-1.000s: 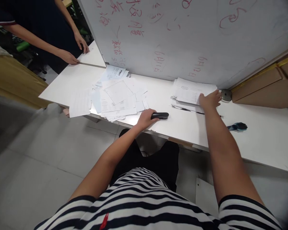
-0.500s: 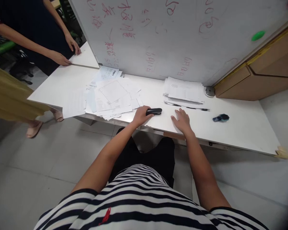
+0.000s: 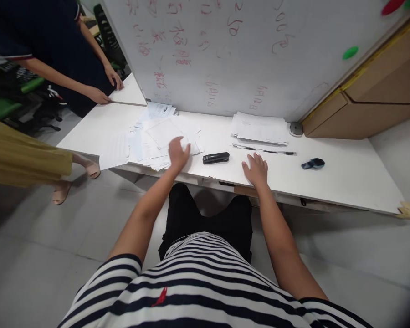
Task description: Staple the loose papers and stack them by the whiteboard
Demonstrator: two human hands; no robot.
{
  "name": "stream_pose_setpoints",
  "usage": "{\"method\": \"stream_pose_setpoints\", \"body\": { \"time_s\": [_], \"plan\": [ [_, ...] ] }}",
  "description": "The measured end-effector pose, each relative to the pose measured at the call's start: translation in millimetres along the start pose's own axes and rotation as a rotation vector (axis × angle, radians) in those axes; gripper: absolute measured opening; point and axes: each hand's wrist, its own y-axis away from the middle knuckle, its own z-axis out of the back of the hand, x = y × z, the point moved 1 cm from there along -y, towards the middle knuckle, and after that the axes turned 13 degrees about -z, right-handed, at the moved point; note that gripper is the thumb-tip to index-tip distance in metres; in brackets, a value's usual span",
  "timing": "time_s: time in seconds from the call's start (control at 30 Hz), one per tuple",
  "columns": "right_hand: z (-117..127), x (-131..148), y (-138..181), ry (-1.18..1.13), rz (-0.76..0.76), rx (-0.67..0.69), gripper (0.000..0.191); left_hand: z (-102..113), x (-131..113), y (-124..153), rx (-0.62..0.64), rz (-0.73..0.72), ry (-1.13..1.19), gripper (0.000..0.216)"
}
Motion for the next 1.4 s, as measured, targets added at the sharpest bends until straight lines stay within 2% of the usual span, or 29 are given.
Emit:
{"method": "stream_pose_setpoints", "body": {
  "time_s": [0.1,0.17,0.23,0.3,0.43,0.57,0.63,0.7,0.83,1.1,1.4],
  "plan": [
    [1.2,1.4,-0.4,-0.009,-0.004,-0.001,0.056,19.9,49.2,-21.8,0.199,0.1,-0.222,0.082],
    [2.2,1.9,-0.8,-0.017,-0.012,-0.003,0.056,28.2,74.7,-31.8,0.348,0.152,-0.238,0.107],
    [2.6,1.9,-1.3,-0.024,-0.014,-0.01,0.056,32.9,90.7,-37.3,0.429,0.218,-0.223,0.118],
    [2.2,1.3,-2.0,-0.028,-0.012,-0.02,0.056,35.1,97.8,-39.3,0.442,0.269,-0.222,0.118],
    [0.8,-0.3,-3.3,-0.023,-0.004,-0.012,0.056,36.0,96.0,-36.7,0.416,0.253,-0.289,0.097],
    [0.1,-1.0,-3.7,-0.01,-0.007,-0.007,0.057,37.8,89.3,-28.6,0.406,0.143,-0.374,0.061],
    [-0.2,-0.9,-3.5,-0.01,-0.005,-0.014,0.057,40.5,87.5,-25.8,0.407,0.094,-0.399,0.052],
    [-0.5,-0.9,-3.3,-0.013,0.0,-0.018,0.057,44.4,87.4,-26.3,0.429,0.074,-0.407,0.054],
    [-0.8,-0.7,-2.3,-0.018,0.0,-0.028,0.056,51.6,87.8,-35.5,0.56,0.01,-0.441,0.068],
    [-1.5,-0.6,-1.7,-0.035,0.001,-0.033,0.053,46.1,76.9,-49.6,0.694,-0.194,-0.557,0.058],
    [-0.7,-0.4,-2.5,-0.042,0.0,-0.034,0.054,49.4,72.5,-51.0,0.676,-0.076,-0.508,0.054]
  ]
}}
